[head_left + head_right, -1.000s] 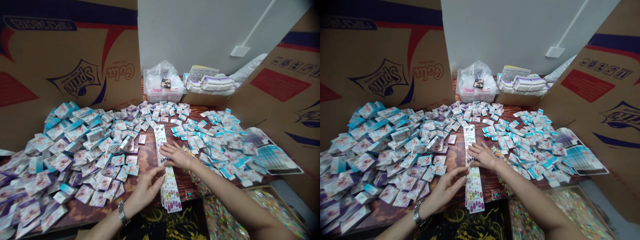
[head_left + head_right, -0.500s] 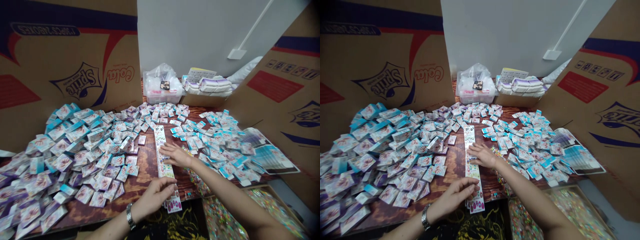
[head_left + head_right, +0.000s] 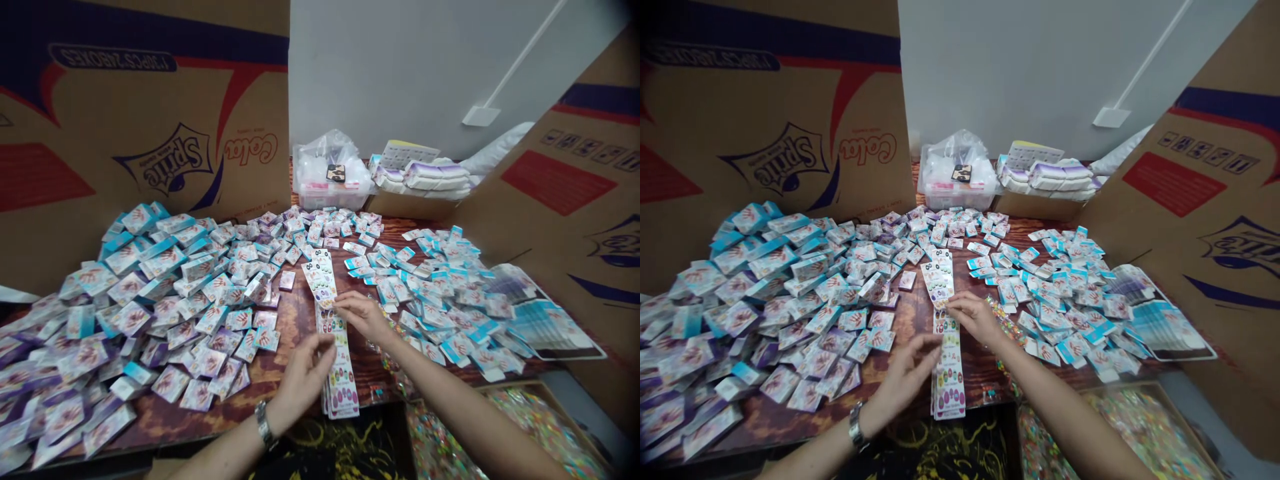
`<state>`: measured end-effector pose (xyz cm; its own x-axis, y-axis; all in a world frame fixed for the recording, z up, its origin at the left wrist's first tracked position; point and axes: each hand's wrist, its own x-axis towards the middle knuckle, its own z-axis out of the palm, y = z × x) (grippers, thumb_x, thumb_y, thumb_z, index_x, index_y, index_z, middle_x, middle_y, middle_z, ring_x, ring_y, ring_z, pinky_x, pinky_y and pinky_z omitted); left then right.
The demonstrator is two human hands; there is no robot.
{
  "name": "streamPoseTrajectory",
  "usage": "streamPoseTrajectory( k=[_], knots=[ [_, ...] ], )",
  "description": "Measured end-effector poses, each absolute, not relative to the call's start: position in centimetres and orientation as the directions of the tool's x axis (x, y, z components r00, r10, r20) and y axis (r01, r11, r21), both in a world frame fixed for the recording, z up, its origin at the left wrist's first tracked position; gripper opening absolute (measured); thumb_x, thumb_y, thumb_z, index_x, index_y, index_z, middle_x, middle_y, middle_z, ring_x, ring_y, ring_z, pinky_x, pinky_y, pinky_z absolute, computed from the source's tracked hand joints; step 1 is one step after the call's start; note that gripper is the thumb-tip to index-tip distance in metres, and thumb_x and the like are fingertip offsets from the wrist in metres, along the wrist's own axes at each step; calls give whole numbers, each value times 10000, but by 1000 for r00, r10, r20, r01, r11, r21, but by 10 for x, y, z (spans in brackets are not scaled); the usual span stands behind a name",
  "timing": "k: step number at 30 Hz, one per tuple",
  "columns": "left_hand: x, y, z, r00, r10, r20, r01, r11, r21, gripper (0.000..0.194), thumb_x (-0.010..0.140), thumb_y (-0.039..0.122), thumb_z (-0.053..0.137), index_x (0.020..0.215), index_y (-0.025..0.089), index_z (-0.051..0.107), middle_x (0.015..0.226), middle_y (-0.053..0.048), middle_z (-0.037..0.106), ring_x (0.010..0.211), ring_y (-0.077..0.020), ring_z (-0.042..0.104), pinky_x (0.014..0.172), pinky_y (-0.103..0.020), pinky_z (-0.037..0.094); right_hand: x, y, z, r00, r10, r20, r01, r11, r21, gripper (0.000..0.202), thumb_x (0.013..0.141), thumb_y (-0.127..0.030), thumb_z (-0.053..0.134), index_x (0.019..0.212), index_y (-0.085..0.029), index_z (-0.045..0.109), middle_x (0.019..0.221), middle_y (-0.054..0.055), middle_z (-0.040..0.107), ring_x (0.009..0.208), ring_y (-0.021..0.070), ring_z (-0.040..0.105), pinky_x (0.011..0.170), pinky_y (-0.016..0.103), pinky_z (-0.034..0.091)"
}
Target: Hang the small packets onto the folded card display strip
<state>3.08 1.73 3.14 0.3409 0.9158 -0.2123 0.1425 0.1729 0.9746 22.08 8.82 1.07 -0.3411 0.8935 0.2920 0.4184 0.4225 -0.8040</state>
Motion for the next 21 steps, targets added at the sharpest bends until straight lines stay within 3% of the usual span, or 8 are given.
streamPoseTrajectory(
  k=[2,5,10,21],
  knots=[
    [32,31,27,222,969,-106,298,36,954,330,859,383,485,1077,156,584,1039,-109,643,875,-196,599,743,-305,452,220,87,13,-305,908,287,390,395,-832,162,871,-306,566,911,-229,702,964,59,675,908,173,636,796,330,520],
    [36,51,25,234,970,-68,377,-26,926,271,845,358,494,955,154,636,895,-76,674,792,-195,601,693,-290,430,219,85,11,-272,916,294,394,385,-835,159,869,-293,570,931,-226,699,970,63,686,928,181,638,814,337,518],
    [43,66,16,269,960,-81,385,-30,922,274,823,330,497,664,153,632,597,-14,607,578,-154,537,560,-252,353,219,80,9,-304,907,293,406,401,-821,160,870,-292,569,948,-228,692,983,64,689,925,180,640,823,357,522],
    [46,69,-6,275,950,-147,282,66,957,333,747,442,594,607,140,601,571,1,578,540,-119,484,518,-222,346,227,85,11,-404,882,244,399,410,-820,179,883,-302,548,958,-231,693,969,64,693,921,184,638,824,346,505]
  ],
)
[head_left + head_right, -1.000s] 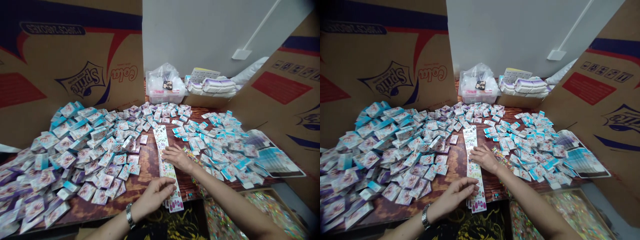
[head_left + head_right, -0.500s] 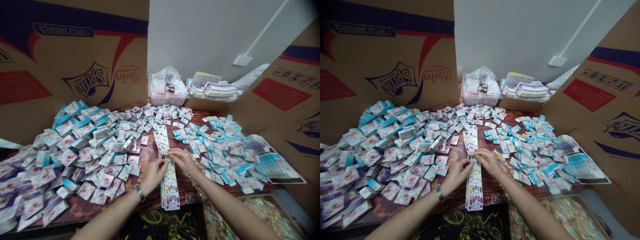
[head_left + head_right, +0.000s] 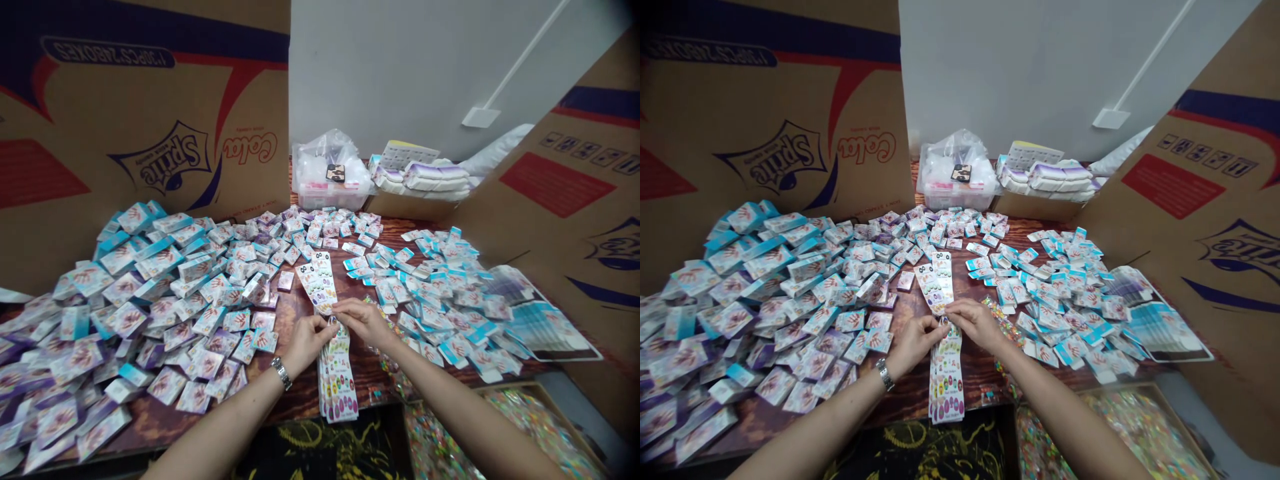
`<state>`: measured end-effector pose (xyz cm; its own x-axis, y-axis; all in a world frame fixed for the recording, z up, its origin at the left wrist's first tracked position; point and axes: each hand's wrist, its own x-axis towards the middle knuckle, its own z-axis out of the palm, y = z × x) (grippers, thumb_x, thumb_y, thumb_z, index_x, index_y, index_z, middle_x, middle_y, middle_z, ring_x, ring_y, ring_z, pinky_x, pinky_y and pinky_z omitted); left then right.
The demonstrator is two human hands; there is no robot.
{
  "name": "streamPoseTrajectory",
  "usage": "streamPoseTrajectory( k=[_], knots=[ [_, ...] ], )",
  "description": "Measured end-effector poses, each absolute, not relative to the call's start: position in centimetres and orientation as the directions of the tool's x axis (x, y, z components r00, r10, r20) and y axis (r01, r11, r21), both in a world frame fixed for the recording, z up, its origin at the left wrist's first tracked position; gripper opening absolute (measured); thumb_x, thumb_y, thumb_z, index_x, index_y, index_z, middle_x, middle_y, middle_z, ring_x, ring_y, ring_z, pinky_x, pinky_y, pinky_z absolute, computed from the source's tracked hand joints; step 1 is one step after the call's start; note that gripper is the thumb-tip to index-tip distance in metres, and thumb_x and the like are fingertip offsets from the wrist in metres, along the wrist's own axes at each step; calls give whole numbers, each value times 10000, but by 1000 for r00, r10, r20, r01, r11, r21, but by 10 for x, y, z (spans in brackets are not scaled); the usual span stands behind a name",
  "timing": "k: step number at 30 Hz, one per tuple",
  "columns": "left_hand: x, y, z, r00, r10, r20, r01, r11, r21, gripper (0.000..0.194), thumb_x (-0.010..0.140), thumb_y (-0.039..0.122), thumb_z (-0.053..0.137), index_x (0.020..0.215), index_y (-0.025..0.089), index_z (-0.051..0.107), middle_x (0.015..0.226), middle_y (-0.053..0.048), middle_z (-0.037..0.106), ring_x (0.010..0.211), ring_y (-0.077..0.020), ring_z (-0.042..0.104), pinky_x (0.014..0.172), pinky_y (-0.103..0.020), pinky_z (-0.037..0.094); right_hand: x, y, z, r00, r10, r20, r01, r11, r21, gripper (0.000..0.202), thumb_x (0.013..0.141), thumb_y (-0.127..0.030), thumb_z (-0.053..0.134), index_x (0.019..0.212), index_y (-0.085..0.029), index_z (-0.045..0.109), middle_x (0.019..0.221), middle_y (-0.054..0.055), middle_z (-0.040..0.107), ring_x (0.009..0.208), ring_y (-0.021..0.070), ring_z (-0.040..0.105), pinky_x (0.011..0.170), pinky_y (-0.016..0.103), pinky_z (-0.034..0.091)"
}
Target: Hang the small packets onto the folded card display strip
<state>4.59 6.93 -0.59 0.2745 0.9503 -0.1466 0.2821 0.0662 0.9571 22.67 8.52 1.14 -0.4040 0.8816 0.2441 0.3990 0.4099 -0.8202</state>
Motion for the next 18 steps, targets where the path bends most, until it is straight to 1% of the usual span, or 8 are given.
streamPoseTrajectory(
  k=[3,6,9,13,16,18],
  knots=[
    [46,69,-6,295,942,-159,244,86,966,383,760,483,569,594,139,589,554,12,546,527,-104,450,504,-214,332,228,87,13,-409,889,206,380,372,-847,183,880,-315,548,939,-223,695,948,59,693,888,183,641,800,334,503],
    [44,69,-7,304,938,-169,223,102,969,403,760,502,560,589,138,576,541,24,515,511,-92,418,495,-210,314,229,88,10,-346,922,173,339,295,-893,184,858,-341,570,887,-214,700,926,54,696,873,190,641,797,335,501],
    [42,68,-6,310,935,-175,223,107,969,407,765,501,548,576,141,560,529,33,492,504,-88,399,494,-210,306,234,92,6,-234,958,169,323,240,-915,209,848,-365,574,874,-195,693,871,51,698,806,186,643,735,314,509],
    [40,66,-4,304,936,-176,269,93,959,341,764,440,554,586,150,554,539,31,498,514,-95,417,497,-213,308,250,108,18,-15,974,224,303,218,-928,253,848,-413,557,823,-180,651,726,17,651,655,149,597,607,262,493],
    [42,65,-1,255,954,-155,327,65,943,211,744,369,589,718,160,572,561,43,506,533,-110,452,517,-220,315,268,132,47,155,943,293,276,244,-930,258,844,-437,556,811,-186,607,692,-8,605,615,120,557,572,231,474],
    [43,63,0,214,968,-134,363,48,930,201,739,335,598,843,168,558,579,52,508,546,-120,476,532,-227,320,279,153,72,234,913,334,263,271,-926,260,831,-448,574,837,-189,594,698,-14,593,602,111,545,550,221,470]
  ],
)
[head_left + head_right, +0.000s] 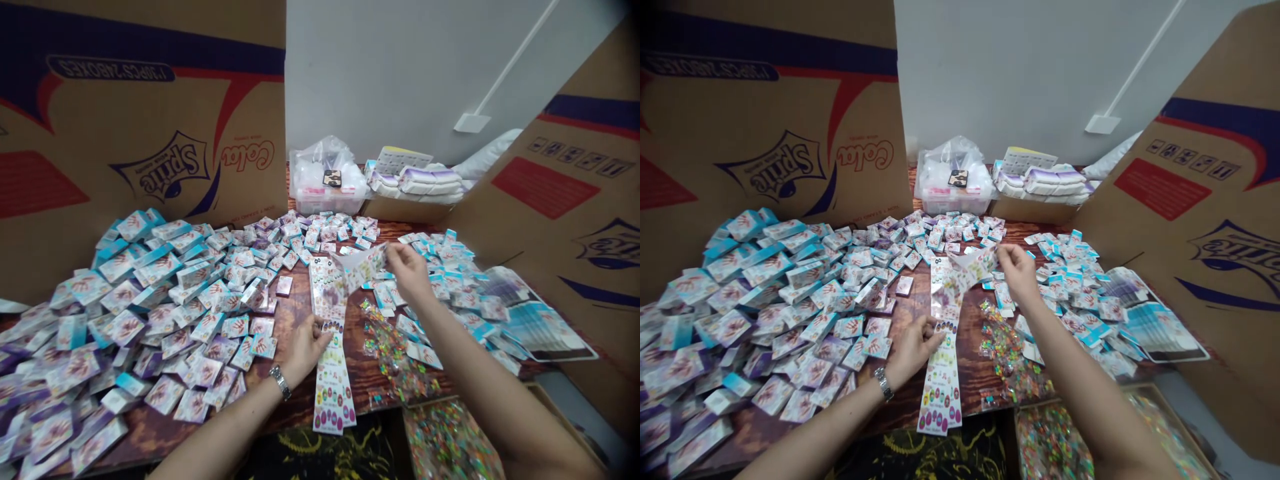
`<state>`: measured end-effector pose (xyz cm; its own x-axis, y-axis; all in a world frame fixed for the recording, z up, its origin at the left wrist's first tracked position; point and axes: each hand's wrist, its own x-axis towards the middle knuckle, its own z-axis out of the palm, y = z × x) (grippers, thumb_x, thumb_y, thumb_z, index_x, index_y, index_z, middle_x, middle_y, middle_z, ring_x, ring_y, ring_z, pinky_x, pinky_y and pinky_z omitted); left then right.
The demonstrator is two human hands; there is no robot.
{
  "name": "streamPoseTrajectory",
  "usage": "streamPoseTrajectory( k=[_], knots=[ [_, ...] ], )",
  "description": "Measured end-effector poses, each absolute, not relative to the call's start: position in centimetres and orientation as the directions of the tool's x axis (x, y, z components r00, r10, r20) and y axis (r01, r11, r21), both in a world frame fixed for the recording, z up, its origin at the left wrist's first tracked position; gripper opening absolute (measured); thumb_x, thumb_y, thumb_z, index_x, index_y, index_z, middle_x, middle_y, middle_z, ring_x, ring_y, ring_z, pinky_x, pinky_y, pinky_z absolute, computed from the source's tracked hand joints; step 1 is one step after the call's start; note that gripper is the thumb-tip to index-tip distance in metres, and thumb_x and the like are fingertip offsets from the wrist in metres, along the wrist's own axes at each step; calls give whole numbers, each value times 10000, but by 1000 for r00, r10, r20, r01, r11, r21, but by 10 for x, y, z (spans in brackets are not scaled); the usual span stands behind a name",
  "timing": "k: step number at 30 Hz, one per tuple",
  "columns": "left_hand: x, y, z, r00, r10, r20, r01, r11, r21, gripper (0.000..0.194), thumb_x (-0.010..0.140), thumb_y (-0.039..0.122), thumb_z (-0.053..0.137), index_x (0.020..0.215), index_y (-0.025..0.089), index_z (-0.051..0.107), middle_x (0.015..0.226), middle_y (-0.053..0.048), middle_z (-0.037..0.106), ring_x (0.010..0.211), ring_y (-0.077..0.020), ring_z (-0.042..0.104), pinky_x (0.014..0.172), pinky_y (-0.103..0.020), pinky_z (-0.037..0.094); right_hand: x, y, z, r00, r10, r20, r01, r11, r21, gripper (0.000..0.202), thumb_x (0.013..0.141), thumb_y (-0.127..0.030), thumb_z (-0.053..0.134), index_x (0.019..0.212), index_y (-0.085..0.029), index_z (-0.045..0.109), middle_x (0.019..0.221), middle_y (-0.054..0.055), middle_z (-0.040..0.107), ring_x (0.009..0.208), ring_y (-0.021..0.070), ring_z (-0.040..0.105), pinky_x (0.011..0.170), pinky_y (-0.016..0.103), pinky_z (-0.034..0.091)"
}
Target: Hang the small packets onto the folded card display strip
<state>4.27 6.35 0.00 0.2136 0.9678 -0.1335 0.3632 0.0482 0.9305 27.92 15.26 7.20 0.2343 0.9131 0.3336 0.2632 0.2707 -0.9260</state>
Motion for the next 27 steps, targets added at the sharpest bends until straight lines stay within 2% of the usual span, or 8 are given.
streamPoseTrajectory(
  k=[7,12,16,17,19,22,24,27],
  knots=[
    [47,60,-2,176,981,-83,403,5,915,450,776,276,551,1189,151,421,588,80,460,545,-133,494,547,-236,366,291,222,157,362,707,608,296,531,-794,283,807,-475,599,785,-196,566,691,-11,583,604,121,575,532,242,497],
    [46,55,0,169,984,-62,420,-15,907,440,798,320,546,1201,152,489,627,42,511,572,-153,514,572,-267,398,273,219,169,167,697,698,418,591,-690,246,843,-440,574,885,-198,591,759,2,621,691,132,605,608,255,505],
    [40,51,16,102,995,-12,411,-31,911,395,828,390,528,1169,193,557,942,-68,599,887,-220,551,818,-362,412,250,178,160,52,729,682,586,530,-612,180,881,-341,546,945,-185,606,766,4,630,665,128,601,601,245,498],
    [38,52,23,86,996,-33,347,1,938,401,842,429,506,1162,196,566,1020,-86,594,959,-232,538,863,-376,398,243,163,157,7,728,686,620,535,-574,153,890,-300,534,961,-186,607,787,9,641,672,130,608,615,252,504],
    [33,56,38,130,976,-174,71,166,984,494,865,544,416,1161,177,564,1068,-113,600,990,-243,549,863,-387,416,227,129,147,-178,695,696,637,621,-457,141,889,-200,521,1004,-194,602,906,37,671,783,151,637,719,286,524],
    [27,68,58,355,876,-327,-385,456,803,629,855,650,305,1150,150,548,1003,-131,642,905,-243,608,774,-380,473,203,76,123,-583,531,615,494,832,-250,211,865,-113,518,1036,-203,604,984,66,692,927,182,638,813,314,531],
    [23,75,64,403,846,-350,-491,522,698,564,842,619,391,1114,153,553,961,-121,659,853,-234,630,752,-378,488,192,47,107,-720,469,512,428,881,-204,227,869,-113,512,1046,-214,614,1002,64,698,917,183,644,817,323,541],
    [19,77,61,314,864,-393,-441,499,746,447,822,502,515,1130,179,530,945,-94,671,789,-217,651,736,-381,504,185,24,97,-802,464,376,373,881,-291,252,902,-124,454,1078,-222,605,988,46,703,890,164,652,779,302,556]
  ],
)
